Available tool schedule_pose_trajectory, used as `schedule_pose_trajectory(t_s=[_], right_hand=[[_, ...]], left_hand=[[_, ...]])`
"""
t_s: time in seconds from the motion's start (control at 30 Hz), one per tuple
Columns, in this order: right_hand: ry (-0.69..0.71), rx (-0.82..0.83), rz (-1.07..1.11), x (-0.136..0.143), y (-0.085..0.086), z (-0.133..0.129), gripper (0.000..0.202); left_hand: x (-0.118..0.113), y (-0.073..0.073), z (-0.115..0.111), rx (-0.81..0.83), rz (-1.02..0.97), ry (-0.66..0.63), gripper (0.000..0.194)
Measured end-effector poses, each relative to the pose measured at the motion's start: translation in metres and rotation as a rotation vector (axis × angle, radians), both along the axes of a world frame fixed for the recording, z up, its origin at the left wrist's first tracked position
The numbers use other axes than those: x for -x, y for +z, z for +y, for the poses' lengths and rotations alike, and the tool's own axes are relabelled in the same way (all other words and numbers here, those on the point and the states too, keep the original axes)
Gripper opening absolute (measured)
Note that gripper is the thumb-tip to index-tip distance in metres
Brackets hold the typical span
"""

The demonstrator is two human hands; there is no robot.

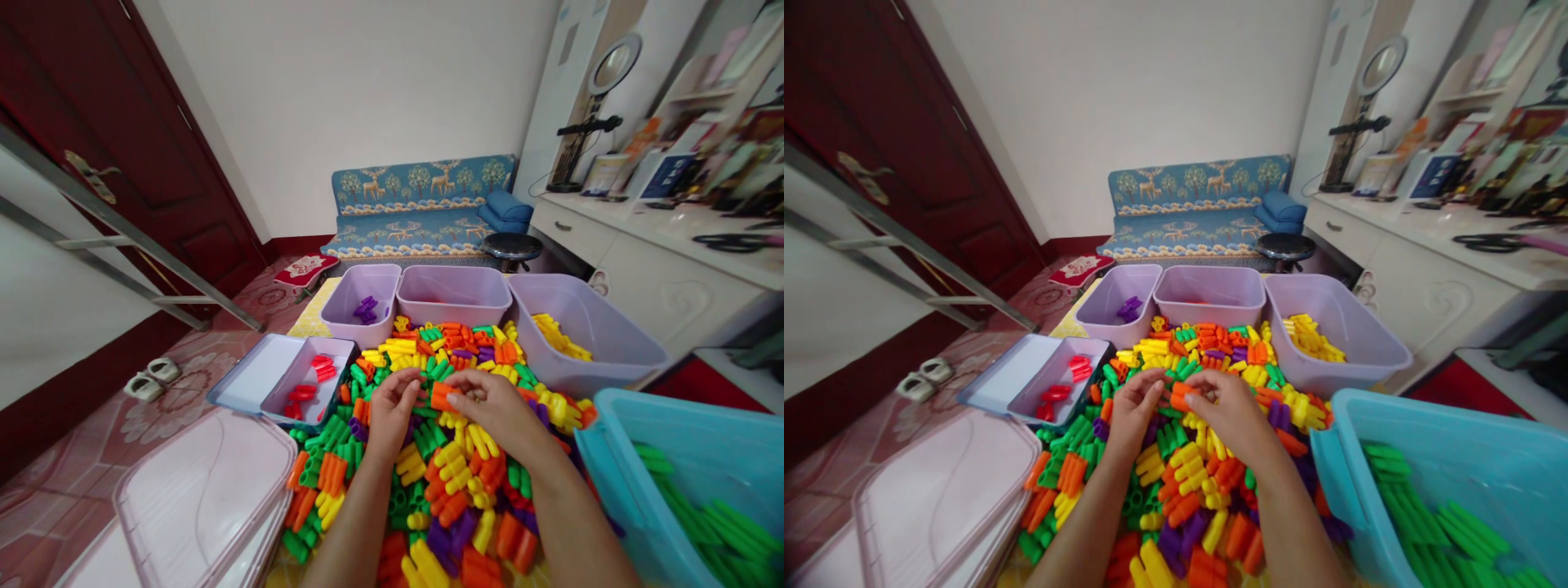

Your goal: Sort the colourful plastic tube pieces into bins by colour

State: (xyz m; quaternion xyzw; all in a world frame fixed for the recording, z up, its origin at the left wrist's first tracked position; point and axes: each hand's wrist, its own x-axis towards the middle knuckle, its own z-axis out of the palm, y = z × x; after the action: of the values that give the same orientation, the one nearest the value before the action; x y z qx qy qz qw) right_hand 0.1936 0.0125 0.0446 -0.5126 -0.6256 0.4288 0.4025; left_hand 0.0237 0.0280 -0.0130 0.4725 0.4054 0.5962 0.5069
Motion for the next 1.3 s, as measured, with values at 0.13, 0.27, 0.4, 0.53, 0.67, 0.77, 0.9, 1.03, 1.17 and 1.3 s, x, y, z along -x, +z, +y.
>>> schedule_pose_trajectory(t_s=[0.13,0.27,0.4,0.53,0.67,0.77,0.9,1.03,1.17,1.3], right_hand=[[0.162,0.071,-0.008,-0.006,0.008,-0.005,0.015],[-0.178,-0.136,0.431,0.004,0.014,-0.003,0.033],[-0.339,-0.305,0.545,0.008,0.014,0.002,0.042],[-0.374,-0.220,0.174,-0.007,0.004,0.007,0.031],[-0.265,-0.130,-0.278,-0.024,-0.006,0.007,0.033],[-0.146,-0.097,-0.553,-0.027,-0.010,0.003,0.045],[-0.075,-0.141,-0.598,-0.009,-0.017,0.002,0.054],[-0.060,-0.172,-0.354,0.019,-0.026,0.007,0.050],[-0.127,-0.188,-0.190,0.036,-0.028,0.009,0.046],[-0.129,-0.202,-0.252,0.037,-0.026,0.007,0.037]], left_hand=[[0.001,-0.002,0.000,0.008,-0.012,0.031,0.027],[0.001,-0.002,0.001,0.025,-0.016,0.041,0.028],[0.000,-0.003,0.001,0.016,-0.014,0.039,0.027],[-0.001,-0.002,0.000,0.001,0.005,0.044,0.026],[-0.001,0.000,-0.001,-0.019,0.026,0.063,0.025],[0.000,0.000,-0.002,-0.020,0.040,0.068,0.024],[-0.001,-0.001,-0.002,-0.025,0.078,0.060,0.024],[0.000,0.000,-0.003,-0.066,0.141,0.060,0.025],[0.002,0.003,-0.005,-0.097,0.156,0.043,0.032],[0.002,0.002,-0.007,-0.127,0.148,0.014,0.036]])
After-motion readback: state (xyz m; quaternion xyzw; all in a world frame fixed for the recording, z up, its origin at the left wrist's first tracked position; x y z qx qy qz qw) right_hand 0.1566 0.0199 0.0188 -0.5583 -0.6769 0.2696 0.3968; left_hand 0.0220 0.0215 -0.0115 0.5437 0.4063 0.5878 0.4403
